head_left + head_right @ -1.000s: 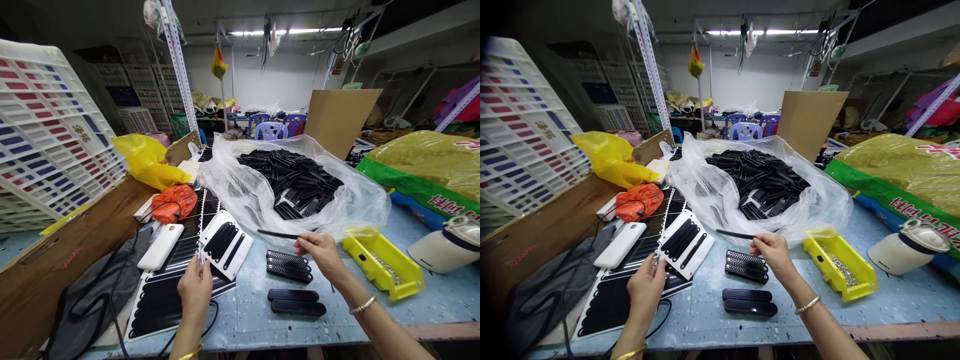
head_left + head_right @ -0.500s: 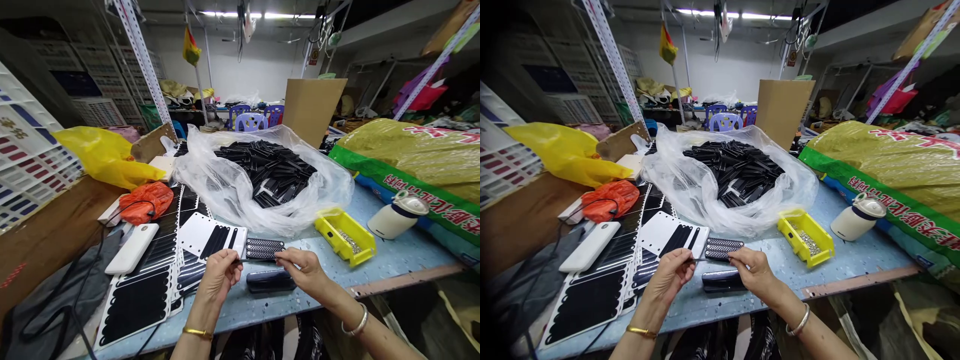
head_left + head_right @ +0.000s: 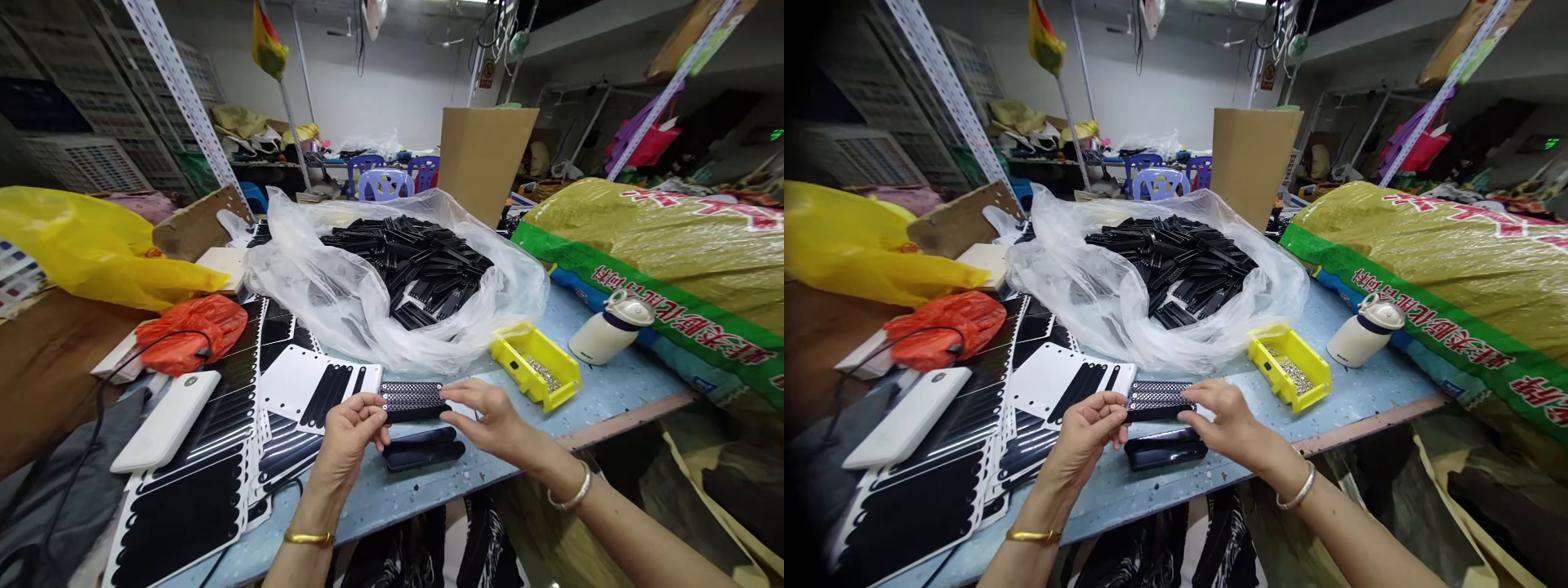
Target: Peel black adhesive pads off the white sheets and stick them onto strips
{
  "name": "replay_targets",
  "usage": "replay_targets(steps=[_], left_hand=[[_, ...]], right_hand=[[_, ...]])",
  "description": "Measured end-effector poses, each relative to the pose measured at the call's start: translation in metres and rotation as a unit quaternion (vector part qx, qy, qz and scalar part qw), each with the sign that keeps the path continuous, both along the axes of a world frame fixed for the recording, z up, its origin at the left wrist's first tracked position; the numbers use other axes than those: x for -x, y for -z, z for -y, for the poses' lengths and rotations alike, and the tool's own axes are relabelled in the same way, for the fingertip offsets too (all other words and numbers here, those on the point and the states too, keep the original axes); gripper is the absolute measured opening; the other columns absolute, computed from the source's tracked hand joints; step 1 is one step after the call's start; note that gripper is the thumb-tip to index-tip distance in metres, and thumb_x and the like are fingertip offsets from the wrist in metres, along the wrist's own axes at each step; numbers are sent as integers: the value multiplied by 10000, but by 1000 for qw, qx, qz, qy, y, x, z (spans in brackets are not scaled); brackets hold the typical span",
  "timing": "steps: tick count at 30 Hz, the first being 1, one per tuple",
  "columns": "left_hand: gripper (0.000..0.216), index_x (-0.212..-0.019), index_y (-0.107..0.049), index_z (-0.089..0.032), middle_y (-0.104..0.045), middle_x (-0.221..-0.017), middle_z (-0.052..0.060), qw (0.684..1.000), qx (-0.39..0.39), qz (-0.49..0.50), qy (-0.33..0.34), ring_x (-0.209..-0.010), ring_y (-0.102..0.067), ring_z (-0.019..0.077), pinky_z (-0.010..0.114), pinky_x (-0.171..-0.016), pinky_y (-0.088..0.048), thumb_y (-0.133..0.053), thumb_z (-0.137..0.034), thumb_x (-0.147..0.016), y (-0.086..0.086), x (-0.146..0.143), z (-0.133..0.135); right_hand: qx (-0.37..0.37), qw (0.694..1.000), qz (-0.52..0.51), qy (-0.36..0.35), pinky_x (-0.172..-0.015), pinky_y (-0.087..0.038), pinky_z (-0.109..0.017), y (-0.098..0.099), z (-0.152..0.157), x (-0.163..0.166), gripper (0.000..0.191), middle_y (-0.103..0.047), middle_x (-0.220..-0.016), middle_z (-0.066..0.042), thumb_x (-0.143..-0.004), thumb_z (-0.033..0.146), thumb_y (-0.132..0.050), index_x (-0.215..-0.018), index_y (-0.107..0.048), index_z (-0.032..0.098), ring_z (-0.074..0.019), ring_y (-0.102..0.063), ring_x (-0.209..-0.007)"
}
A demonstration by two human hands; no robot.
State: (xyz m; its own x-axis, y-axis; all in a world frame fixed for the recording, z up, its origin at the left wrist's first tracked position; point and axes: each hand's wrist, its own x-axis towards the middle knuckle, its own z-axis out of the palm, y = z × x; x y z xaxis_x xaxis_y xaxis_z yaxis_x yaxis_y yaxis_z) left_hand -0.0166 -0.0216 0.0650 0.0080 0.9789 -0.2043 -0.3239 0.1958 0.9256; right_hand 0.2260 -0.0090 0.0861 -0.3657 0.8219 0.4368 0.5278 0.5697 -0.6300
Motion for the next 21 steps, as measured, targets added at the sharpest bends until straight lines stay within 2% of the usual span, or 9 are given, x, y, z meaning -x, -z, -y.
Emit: replay_targets(steps=[2,6,10,13,17,19,21], left_hand=[[334,-796,-651,-122,-600,-490,-16,1000,6,-6,8,-393,-552,113,186,-364,-399,-814,-322,-583,-4,-6,0],[341,-792,-650,-124,-589,-456,-16,1000,17,-6,10,-391,-549,118,194,-372,-409,-812,-333,-577,-7,-9,0],[405,-854,-650,-113,-604,-459,-2,999,29,-22,8,-414,-583,143,190,-362,-394,-798,-368,-576,0,-7,0],[429,-895,-646,-107,-619,-460,17,996,34,-84,-14,-396,-584,162,185,-320,-331,-750,-401,-601,9,-4,-2],[301,-805,-667,-137,-630,-516,-2,978,5,-188,-95,-357,-537,128,205,-338,-334,-697,-363,-609,25,6,-7],[234,-752,-687,-151,-585,-481,-32,967,-18,-236,-98,-366,-516,118,220,-387,-369,-685,-327,-598,33,11,-10],[197,-724,-703,-162,-546,-447,-48,957,-25,-279,-71,-385,-504,124,233,-422,-375,-682,-291,-577,39,12,-13]], right_hand=[[-26,999,37,-17,-798,-550,-376,4,0,9,215,-742,-956,-102,-809,283,-698,-1003,-740,201,-242,-682,-881],[-33,993,109,-32,-741,-545,-336,11,-1,18,130,-717,-822,-89,-840,228,-650,-925,-745,197,-220,-669,-787],[-79,986,134,-56,-665,-529,-311,20,-1,18,197,-689,-770,-103,-904,194,-539,-936,-730,159,-205,-640,-716],[-99,985,127,-56,-631,-517,-306,27,-2,13,250,-682,-745,-114,-932,194,-480,-953,-723,142,-204,-627,-687],[-36,995,87,-14,-653,-516,-303,32,-4,-2,250,-692,-750,-95,-938,259,-496,-960,-729,173,-195,-638,-693],[17,998,60,6,-646,-515,-295,35,-6,-11,238,-712,-758,-73,-922,292,-526,-974,-737,194,-187,-648,-681],[71,996,44,24,-617,-508,-283,39,-8,-18,222,-727,-733,-47,-897,301,-553,-950,-752,218,-177,-648,-643]])
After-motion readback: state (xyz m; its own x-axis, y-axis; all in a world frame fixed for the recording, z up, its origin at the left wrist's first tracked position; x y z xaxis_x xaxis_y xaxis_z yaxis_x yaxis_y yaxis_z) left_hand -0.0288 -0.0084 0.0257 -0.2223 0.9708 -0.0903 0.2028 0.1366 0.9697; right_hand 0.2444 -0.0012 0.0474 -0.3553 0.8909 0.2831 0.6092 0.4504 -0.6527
